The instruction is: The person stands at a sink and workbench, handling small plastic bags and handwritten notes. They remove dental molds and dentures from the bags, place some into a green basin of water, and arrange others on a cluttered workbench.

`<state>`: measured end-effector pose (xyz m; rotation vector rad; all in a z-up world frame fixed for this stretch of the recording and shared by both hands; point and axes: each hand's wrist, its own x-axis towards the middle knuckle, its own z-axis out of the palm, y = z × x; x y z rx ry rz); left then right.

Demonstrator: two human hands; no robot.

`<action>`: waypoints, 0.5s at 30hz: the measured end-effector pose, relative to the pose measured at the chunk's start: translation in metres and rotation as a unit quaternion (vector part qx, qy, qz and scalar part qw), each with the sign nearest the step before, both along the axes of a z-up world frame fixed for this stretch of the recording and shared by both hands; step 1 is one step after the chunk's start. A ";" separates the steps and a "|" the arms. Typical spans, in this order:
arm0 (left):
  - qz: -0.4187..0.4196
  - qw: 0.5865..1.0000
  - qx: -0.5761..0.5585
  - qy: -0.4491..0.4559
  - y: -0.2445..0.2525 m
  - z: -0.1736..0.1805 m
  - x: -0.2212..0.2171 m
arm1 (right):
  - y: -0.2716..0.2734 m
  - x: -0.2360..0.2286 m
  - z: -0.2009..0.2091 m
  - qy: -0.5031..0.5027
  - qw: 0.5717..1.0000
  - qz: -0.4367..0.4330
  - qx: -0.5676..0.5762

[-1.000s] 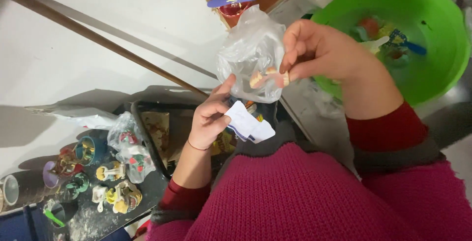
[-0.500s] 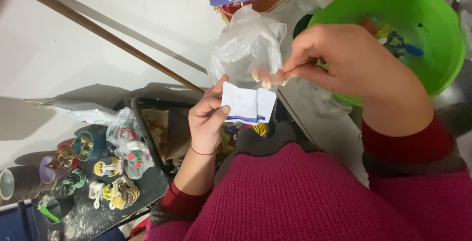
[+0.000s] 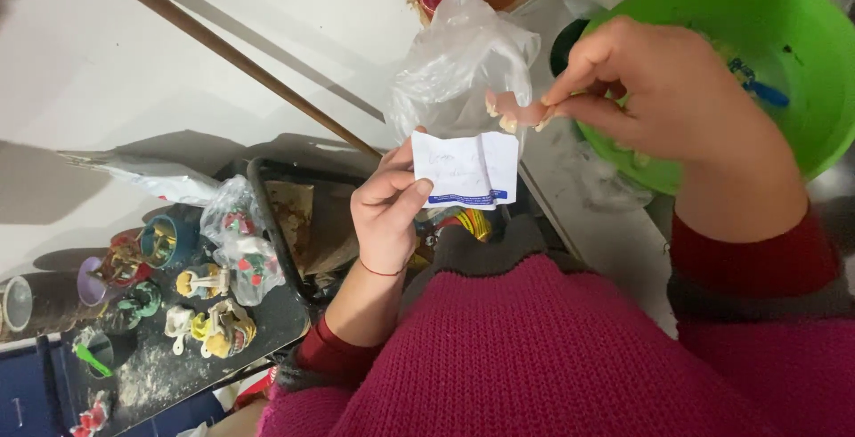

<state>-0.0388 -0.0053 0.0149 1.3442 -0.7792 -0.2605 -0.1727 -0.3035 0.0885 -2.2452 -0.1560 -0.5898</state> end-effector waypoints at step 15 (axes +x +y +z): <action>-0.001 0.999 -0.020 -0.033 -0.002 0.000 0.000 | -0.002 -0.004 -0.002 -0.027 0.999 -0.013 -0.028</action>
